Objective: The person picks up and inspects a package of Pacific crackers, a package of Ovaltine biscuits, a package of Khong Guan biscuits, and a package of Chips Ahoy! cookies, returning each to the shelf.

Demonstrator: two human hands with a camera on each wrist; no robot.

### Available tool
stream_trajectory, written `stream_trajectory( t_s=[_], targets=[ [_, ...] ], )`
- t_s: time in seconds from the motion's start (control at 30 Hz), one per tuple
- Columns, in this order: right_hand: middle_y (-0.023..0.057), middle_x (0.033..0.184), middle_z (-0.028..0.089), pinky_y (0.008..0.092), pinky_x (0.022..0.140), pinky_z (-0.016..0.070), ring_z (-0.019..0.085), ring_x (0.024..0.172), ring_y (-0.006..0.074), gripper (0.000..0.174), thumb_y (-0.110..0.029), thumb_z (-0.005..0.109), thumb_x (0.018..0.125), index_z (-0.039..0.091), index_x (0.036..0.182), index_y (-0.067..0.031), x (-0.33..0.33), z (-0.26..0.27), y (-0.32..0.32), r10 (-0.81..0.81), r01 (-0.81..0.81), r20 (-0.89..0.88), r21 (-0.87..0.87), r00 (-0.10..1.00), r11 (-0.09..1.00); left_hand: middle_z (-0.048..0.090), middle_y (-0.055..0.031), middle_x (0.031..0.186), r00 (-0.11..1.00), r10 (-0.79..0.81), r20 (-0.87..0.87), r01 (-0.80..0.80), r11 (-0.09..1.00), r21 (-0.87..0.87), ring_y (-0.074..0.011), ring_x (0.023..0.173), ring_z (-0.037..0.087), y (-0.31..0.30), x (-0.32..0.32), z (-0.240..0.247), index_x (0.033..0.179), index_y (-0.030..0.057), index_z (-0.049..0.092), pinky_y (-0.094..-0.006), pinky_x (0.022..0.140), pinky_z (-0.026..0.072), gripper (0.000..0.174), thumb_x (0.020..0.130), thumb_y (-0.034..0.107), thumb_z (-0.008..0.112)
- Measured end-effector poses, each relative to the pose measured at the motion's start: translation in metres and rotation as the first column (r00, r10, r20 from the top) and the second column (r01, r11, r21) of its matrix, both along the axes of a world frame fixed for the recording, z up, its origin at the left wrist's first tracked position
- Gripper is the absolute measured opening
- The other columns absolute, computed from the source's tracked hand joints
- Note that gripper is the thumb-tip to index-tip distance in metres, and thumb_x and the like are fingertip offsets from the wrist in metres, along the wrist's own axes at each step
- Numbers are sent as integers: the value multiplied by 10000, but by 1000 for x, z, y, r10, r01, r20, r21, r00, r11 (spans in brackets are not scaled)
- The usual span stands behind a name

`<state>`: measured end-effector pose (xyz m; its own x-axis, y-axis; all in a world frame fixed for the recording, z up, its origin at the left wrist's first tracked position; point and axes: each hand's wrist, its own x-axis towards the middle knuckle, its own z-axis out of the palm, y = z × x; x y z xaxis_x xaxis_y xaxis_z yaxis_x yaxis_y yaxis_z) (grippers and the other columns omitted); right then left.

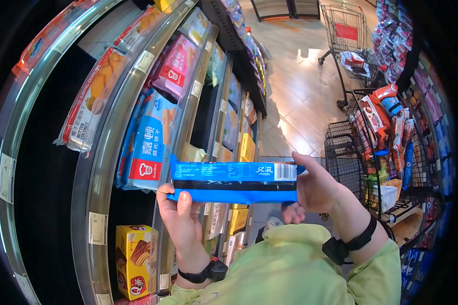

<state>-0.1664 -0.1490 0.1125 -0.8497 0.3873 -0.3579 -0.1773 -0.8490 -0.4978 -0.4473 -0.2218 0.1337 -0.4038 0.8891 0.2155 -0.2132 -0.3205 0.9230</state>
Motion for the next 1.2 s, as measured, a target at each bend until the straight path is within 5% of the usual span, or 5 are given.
stream_trajectory(
  t_s=[0.73,0.8,0.9,0.97,1.2],
  targets=[
    [162,1091,656,339,627,586,697,841,257,694,-379,713,796,453,1309,11,-61,23,-3,-272,248,-5,431,962,868,561,-52,1091,992,79,99,-81,997,15,-150,987,585,-20,-23,1,1053,114,411,-306,820,530,315,873,34,657],
    [135,1111,640,344,704,578,672,917,237,652,-201,742,754,458,1295,25,-66,23,-10,-424,327,19,606,905,725,513,-111,1239,999,24,38,-18,987,-159,-205,1088,561,-20,-17,6,1277,116,377,-381,911,501,428,924,139,617],
    [131,1107,626,360,710,564,666,886,290,467,-128,749,721,624,1170,-94,-78,38,-4,-492,31,-249,912,834,-409,367,-124,1441,981,-170,91,183,970,-159,-249,1255,462,-17,-19,5,1461,105,251,-413,978,450,618,951,177,592],
    [100,1123,616,347,680,558,654,842,286,415,-88,737,715,665,1117,-157,-78,50,8,-246,46,-323,684,914,-728,343,-123,1460,683,-583,440,600,792,117,-259,1265,451,-15,-14,16,1444,87,266,-431,987,441,618,940,188,610],
    [114,1353,460,398,839,531,583,1007,343,586,-150,707,637,616,1216,-145,-68,71,22,-66,-15,-43,726,997,-687,590,-60,1233,919,-269,288,306,948,-90,-156,1123,552,-9,-1,31,1302,48,483,-362,971,449,418,920,134,629]
  ],
)
